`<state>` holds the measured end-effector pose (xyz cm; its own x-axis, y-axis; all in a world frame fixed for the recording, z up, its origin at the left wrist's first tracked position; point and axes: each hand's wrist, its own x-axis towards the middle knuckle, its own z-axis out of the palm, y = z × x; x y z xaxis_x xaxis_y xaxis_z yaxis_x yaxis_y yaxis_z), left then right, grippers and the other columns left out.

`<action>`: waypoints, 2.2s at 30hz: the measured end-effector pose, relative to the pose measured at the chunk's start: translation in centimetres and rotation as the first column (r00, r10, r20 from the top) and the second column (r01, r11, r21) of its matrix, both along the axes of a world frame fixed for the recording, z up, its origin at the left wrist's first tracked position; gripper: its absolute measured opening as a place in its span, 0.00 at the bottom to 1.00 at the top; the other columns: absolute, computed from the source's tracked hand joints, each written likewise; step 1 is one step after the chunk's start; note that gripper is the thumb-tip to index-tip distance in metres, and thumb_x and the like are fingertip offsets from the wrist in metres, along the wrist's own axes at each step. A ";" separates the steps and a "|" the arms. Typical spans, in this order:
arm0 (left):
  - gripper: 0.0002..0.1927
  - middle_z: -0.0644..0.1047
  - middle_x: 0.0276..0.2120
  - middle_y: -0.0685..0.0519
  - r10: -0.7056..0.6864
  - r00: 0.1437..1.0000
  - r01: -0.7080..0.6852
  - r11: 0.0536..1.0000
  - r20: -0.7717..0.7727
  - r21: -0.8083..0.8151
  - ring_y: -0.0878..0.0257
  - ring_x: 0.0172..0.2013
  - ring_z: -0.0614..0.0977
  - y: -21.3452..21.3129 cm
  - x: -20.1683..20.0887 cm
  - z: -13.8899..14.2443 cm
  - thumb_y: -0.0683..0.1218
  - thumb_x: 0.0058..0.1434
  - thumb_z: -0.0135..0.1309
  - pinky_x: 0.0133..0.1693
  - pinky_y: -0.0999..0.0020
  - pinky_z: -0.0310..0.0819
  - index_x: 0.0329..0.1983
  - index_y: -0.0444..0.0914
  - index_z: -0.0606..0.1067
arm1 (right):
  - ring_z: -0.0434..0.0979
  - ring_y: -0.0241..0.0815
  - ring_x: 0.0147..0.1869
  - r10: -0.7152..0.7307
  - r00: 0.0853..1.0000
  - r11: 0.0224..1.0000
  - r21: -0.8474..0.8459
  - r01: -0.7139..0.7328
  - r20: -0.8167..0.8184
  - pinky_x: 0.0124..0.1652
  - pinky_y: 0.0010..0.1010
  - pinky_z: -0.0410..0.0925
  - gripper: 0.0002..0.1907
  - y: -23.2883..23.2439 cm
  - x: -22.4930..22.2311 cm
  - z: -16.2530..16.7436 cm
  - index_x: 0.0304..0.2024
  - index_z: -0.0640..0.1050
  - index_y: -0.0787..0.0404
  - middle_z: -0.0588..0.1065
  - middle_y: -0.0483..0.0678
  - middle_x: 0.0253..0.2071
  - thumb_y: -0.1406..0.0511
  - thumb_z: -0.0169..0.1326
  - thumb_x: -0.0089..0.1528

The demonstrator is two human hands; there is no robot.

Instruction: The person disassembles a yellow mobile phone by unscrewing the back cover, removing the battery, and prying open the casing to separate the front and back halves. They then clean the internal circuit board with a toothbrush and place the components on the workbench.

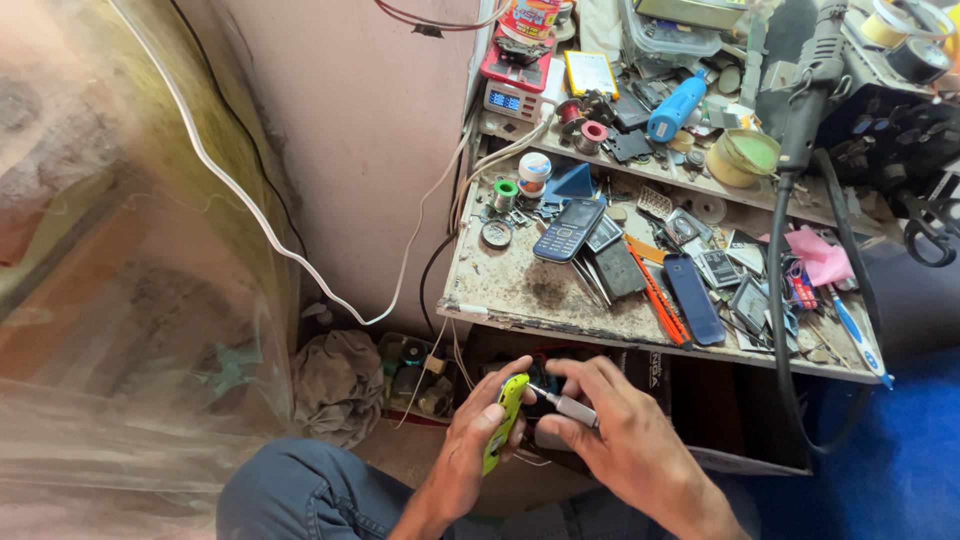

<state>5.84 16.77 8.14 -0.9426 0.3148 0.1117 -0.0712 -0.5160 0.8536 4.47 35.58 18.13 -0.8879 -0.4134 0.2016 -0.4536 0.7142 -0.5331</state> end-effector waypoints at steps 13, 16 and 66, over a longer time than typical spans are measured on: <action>0.34 0.71 0.49 0.51 -0.041 0.998 0.037 0.998 0.058 0.059 0.66 0.34 0.69 0.0 0.0 -0.4 0.53 0.67 0.37 0.35 0.72 0.67 0.75 0.37 0.60 | 0.83 0.42 0.33 -0.151 0.956 0.989 0.046 0.144 0.251 0.34 0.32 0.73 0.22 -1.1 -0.5 1.8 0.58 0.76 0.55 0.79 0.48 0.32 0.60 0.58 0.62; 0.34 0.71 0.50 0.51 -0.029 0.999 0.027 0.997 0.027 0.075 0.67 0.34 0.70 0.0 -0.1 -0.5 0.53 0.67 0.37 0.34 0.72 0.67 0.75 0.36 0.60 | 0.81 0.43 0.33 -0.112 0.979 0.993 0.055 0.104 0.172 0.34 0.33 0.73 0.21 -1.0 -0.5 1.8 0.54 0.76 0.59 0.78 0.50 0.33 0.61 0.60 0.59; 0.34 0.72 0.47 0.49 -0.083 0.963 -0.023 0.922 0.258 0.386 0.64 0.32 0.71 0.1 -1.1 -1.5 0.53 0.66 0.37 0.28 0.71 0.67 0.75 0.39 0.60 | 0.83 0.51 0.35 -0.298 0.903 0.604 0.671 0.429 -0.309 0.32 0.42 0.75 0.13 -1.3 -9.0 2.7 0.50 0.79 0.38 0.80 0.44 0.36 0.50 0.48 0.68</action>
<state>4.76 16.83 6.66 -0.9449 0.3267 -0.0223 -0.2867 -0.7923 0.5386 -4.50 34.25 20.79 -0.9820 -0.1342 0.1331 -0.0960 0.9607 0.2604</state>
